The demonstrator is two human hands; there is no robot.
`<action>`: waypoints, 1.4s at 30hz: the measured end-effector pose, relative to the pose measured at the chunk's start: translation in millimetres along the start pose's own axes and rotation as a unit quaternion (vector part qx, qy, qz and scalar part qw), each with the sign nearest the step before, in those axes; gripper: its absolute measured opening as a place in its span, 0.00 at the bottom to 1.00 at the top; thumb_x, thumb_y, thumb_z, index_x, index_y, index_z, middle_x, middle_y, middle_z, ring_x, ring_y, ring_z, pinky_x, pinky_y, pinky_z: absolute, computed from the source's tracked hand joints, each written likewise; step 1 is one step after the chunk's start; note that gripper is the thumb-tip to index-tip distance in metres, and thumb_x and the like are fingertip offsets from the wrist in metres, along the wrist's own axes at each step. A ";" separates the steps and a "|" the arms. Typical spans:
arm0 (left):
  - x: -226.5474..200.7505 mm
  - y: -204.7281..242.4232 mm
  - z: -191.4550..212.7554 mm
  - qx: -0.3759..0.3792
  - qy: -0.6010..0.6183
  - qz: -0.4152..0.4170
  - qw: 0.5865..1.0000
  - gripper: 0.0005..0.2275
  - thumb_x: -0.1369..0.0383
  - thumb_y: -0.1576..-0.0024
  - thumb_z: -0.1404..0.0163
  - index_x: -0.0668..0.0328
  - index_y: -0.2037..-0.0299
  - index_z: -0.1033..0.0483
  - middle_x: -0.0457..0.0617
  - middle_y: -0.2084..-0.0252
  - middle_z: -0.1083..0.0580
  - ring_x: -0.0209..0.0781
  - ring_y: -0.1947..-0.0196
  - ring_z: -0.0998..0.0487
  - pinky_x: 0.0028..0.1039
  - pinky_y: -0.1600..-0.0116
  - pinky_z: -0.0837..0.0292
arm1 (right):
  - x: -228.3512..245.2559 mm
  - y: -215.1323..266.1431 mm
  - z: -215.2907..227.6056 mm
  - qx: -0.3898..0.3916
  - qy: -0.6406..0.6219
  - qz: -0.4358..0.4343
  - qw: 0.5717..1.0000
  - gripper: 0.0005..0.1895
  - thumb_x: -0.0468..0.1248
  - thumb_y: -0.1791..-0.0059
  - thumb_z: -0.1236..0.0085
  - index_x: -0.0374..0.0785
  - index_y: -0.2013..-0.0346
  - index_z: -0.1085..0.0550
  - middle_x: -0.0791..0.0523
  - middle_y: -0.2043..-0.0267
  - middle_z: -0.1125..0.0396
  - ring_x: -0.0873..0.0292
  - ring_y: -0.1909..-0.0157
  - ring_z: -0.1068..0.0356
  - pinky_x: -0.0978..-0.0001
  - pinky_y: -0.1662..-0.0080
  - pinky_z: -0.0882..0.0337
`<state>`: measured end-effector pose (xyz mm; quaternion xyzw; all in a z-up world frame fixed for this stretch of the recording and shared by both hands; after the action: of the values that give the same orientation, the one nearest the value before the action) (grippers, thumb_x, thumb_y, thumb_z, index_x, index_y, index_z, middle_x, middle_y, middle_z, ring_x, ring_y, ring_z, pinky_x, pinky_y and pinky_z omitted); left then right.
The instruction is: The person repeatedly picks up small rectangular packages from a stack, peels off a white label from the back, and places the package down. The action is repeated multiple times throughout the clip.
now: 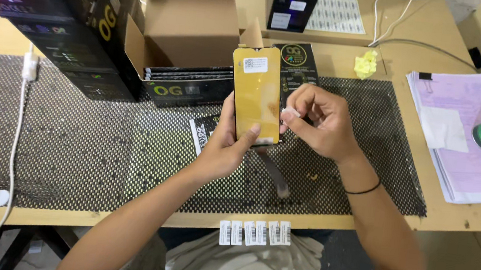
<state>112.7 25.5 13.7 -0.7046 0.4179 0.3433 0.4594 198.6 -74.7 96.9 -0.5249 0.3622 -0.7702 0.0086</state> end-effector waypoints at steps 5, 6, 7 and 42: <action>-13.3 0.8 -2.4 -0.035 0.026 0.010 0.999 0.24 0.76 0.36 0.59 0.57 0.32 0.57 0.73 0.45 0.28 0.66 0.50 0.20 0.49 0.50 0.18 | -36.5 14.6 20.4 -0.027 0.005 -0.044 0.999 0.17 0.22 0.54 0.35 0.35 0.77 0.36 0.52 0.72 0.37 0.65 0.72 0.34 0.75 0.69 0.30; -14.8 1.9 0.9 -0.056 0.006 0.015 0.998 0.23 0.77 0.38 0.55 0.58 0.37 0.53 0.72 0.49 0.25 0.63 0.54 0.18 0.45 0.53 0.17 | -37.7 17.1 21.1 -0.033 0.018 -0.060 0.997 0.18 0.24 0.55 0.32 0.35 0.77 0.36 0.54 0.72 0.37 0.67 0.71 0.35 0.77 0.67 0.30; -9.1 -0.4 5.0 -0.055 0.006 0.015 0.998 0.23 0.77 0.38 0.55 0.58 0.37 0.53 0.72 0.49 0.25 0.63 0.54 0.18 0.45 0.53 0.17 | -36.4 17.2 20.6 -0.033 0.019 -0.060 0.997 0.18 0.24 0.55 0.32 0.35 0.77 0.36 0.54 0.72 0.37 0.67 0.71 0.35 0.77 0.67 0.30; -22.7 17.9 11.3 -0.207 -0.243 -0.040 0.947 0.32 0.50 0.34 0.88 0.62 0.46 0.29 0.61 0.59 0.24 0.48 0.61 0.24 0.41 0.50 0.25 | -20.7 27.5 -19.2 -0.144 0.259 -0.014 0.955 0.23 0.39 0.60 0.21 0.36 0.66 0.30 0.54 0.78 0.31 0.61 0.79 0.30 0.74 0.73 0.30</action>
<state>86.0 38.2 23.1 -0.6954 0.1845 0.5643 0.4049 182.2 -76.3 61.1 -0.3084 0.4517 -0.8194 -0.1717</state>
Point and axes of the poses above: each hand's wrist, its own y-axis away from the middle knuckle, its own z-axis out of the back of the hand, x = y × z, the point moved 10 cm from there along -y, towards the middle knuckle
